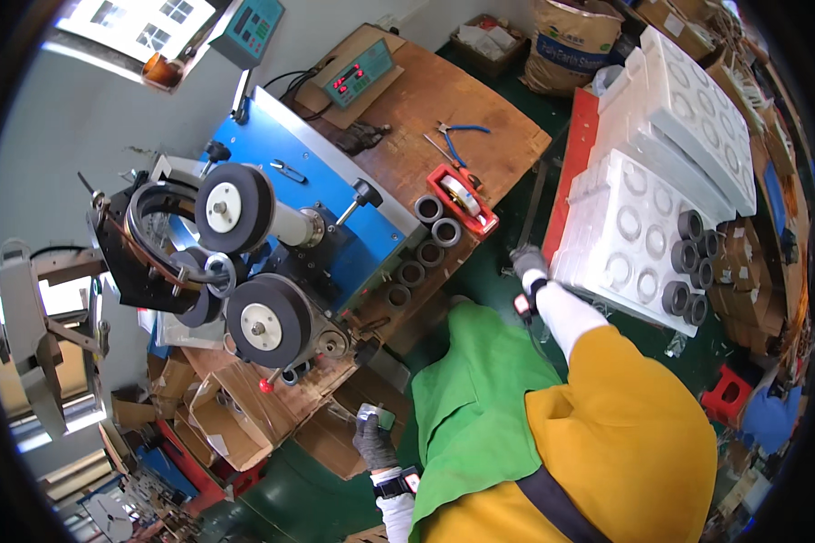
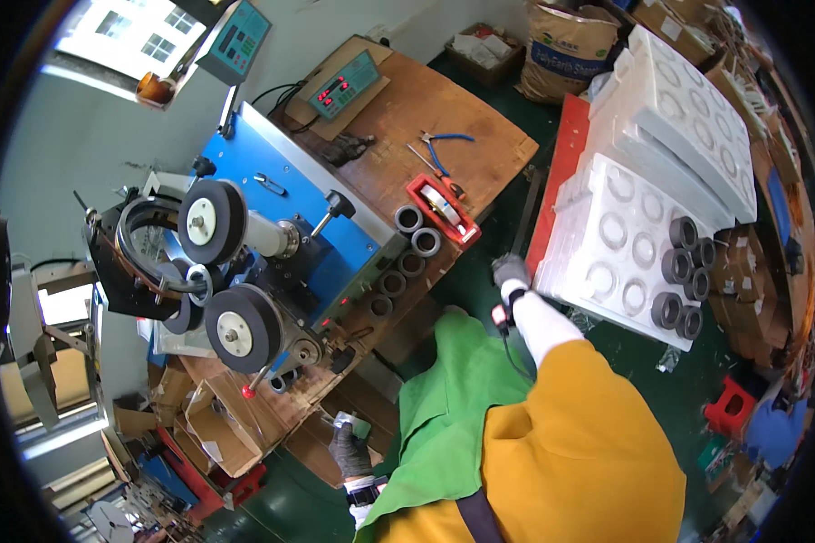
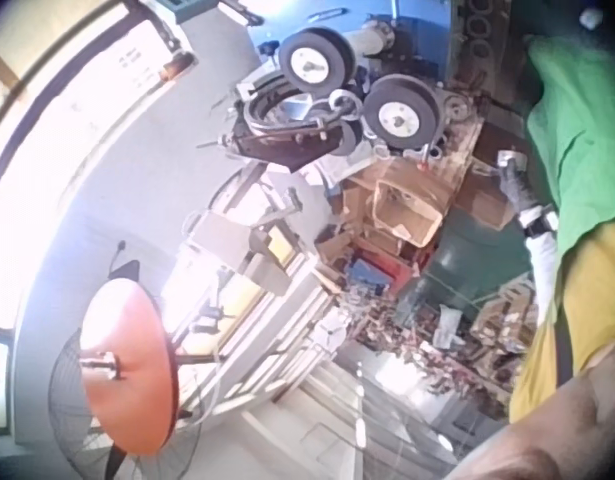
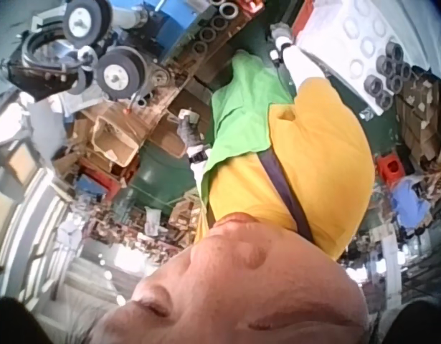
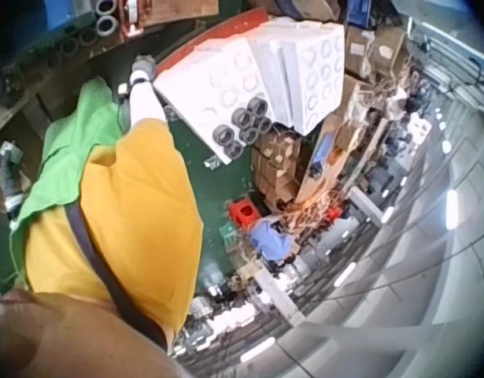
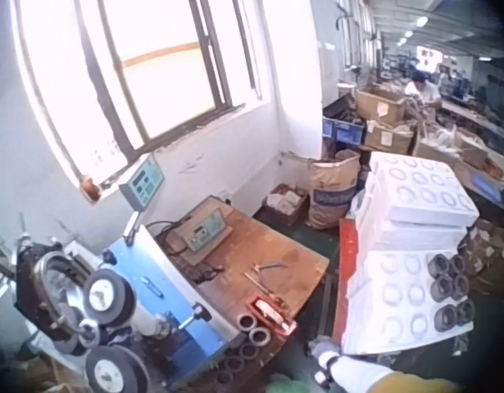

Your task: Operating a machinery to process and organize metal rings on a fabrication floor.

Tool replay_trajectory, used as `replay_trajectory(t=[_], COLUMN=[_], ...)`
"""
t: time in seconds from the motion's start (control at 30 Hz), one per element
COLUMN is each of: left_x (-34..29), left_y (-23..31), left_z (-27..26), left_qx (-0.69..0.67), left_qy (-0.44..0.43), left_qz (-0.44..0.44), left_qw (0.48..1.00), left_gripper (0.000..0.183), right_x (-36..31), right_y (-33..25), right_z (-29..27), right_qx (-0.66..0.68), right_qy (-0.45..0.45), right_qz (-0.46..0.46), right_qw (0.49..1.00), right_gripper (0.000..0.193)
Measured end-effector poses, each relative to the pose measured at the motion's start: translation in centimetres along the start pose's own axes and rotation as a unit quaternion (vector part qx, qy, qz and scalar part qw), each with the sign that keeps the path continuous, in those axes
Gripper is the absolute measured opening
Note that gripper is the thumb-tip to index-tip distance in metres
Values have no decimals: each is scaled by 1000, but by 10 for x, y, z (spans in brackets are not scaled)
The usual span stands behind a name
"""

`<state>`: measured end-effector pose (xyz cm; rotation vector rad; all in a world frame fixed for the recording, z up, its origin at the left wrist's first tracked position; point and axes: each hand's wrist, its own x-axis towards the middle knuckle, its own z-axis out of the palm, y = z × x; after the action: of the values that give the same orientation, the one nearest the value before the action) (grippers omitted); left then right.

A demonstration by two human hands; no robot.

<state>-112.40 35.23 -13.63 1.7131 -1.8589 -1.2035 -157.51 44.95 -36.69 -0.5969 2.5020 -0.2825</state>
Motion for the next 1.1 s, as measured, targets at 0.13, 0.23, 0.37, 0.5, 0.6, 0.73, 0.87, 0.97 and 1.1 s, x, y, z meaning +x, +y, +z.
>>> replay_trajectory(t=[0.13,0.23,0.37,0.5,0.6,0.73,0.87,0.97,1.1], left_x=[-9,0,20,24,19,10,5,4,2], left_y=[-11,16,48,70,81,80,66,65,70], left_z=[-1,-3,-8,-21,-32,-43,-51,-59,-69], left_qx=[-236,-201,-284,-240,-206,-237,-278,-343,-405], left_qy=[26,9,-59,-92,-109,-119,-141,-168,-209], left_qz=[-159,-111,-126,-81,-11,-4,4,-38,-79], left_qw=[958,973,949,963,972,964,950,924,887], left_gripper=[24,23,29,27,31,31,32,30,32], right_x=[-50,-107,-178,-241,-264,-276,-273,-255,-264], right_y=[-18,-127,-211,-268,-285,-297,-293,-286,-291], right_z=[31,-76,-140,-158,-154,-146,-138,-143,-158], right_qx=[-28,272,270,138,65,2,-7,15,-9], right_qy=[-104,-372,-400,-357,-316,-297,-322,-390,-386], right_qz=[-235,-89,-356,-525,-550,-504,-506,-519,-487], right_qw=[966,883,800,760,771,811,801,761,784], right_gripper=[18,23,26,24,23,30,32,45,41])
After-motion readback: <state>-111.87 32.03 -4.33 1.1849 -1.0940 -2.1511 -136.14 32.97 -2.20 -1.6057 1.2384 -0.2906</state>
